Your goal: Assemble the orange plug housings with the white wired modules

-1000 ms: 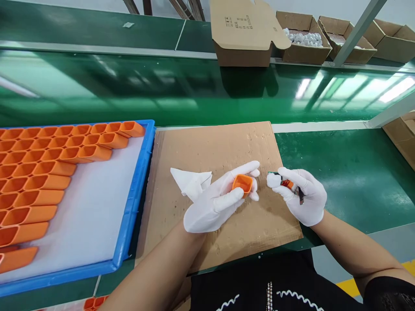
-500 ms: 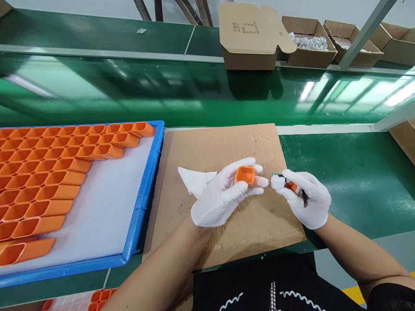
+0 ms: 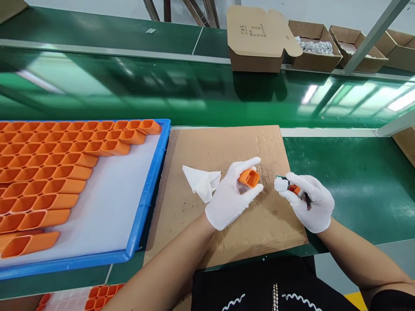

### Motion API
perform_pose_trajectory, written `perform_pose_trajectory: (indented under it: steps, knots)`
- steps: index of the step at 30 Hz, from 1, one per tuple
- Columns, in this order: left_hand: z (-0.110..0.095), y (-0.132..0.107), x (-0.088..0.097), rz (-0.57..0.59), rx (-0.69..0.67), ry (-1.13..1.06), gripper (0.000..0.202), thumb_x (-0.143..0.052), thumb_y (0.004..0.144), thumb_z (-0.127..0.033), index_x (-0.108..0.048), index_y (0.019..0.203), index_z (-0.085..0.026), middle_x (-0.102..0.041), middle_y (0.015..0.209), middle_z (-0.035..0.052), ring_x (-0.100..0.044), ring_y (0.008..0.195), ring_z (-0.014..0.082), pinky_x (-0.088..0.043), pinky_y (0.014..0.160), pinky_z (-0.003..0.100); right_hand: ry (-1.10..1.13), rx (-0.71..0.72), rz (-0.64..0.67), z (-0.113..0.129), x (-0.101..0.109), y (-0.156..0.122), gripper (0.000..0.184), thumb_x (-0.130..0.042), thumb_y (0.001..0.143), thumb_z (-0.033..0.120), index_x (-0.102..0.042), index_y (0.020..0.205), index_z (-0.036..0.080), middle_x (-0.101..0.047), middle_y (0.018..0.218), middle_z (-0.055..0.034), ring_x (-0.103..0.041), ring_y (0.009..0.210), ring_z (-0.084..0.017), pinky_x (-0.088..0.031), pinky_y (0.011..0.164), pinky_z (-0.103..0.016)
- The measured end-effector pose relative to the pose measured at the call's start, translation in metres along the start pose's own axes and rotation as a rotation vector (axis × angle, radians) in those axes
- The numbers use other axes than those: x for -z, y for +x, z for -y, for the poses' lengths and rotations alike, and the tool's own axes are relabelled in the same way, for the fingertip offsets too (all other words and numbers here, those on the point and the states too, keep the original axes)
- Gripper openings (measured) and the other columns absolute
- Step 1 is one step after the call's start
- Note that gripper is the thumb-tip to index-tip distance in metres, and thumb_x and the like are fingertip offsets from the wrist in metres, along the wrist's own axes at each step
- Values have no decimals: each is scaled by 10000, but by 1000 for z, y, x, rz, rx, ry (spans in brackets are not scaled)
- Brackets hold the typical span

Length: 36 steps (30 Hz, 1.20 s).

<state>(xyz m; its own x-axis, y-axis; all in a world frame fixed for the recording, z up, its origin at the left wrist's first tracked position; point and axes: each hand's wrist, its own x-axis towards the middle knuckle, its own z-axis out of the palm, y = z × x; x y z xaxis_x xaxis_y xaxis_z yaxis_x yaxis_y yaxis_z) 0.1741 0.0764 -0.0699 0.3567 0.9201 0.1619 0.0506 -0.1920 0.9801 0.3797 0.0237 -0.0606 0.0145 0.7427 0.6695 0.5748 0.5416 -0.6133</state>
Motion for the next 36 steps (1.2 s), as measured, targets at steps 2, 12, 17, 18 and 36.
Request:
perform_pose_trajectory:
  steps: [2,12,17,18,36]
  knots:
    - [1,-1,1,112,82,-178,659,-682,866,-136,-494,1463,-345,-571,1260,69,-645,869,139,-605,715,297,-14,-11,-4,0,-1,-1,594,-739,876,83,-625,1369,394,-719,853,35,-638,616,-100,-586,547,-217]
    - [-1,0,2,-56,-312,314,523,-743,864,-137,-620,1325,-352,-621,1183,43,-649,1105,215,-590,969,388,1,-3,3,-2,0,-3,577,-729,888,82,-622,1378,366,-736,920,10,-676,678,-117,-635,652,-253]
    - [-4,3,6,1,-374,437,472,-735,870,-145,-639,1293,-331,-678,1117,35,-673,1009,205,-593,921,368,153,18,81,-4,-1,-1,662,-688,907,39,-544,1457,378,-761,931,15,-723,741,-144,-664,708,-289]
    - [-3,3,6,7,-374,442,471,-736,873,-153,-640,1298,-331,-684,1113,32,-675,1001,203,-591,921,365,153,20,91,-3,-1,0,662,-682,913,43,-535,1465,378,-764,931,15,-727,752,-147,-664,712,-288]
    - [4,-3,-1,130,-389,370,592,-692,945,-309,-471,1492,-366,-715,1210,38,-691,1033,197,-580,942,342,-74,45,113,7,0,0,411,-664,980,248,-589,1373,345,-742,862,14,-691,714,-120,-580,655,-205]
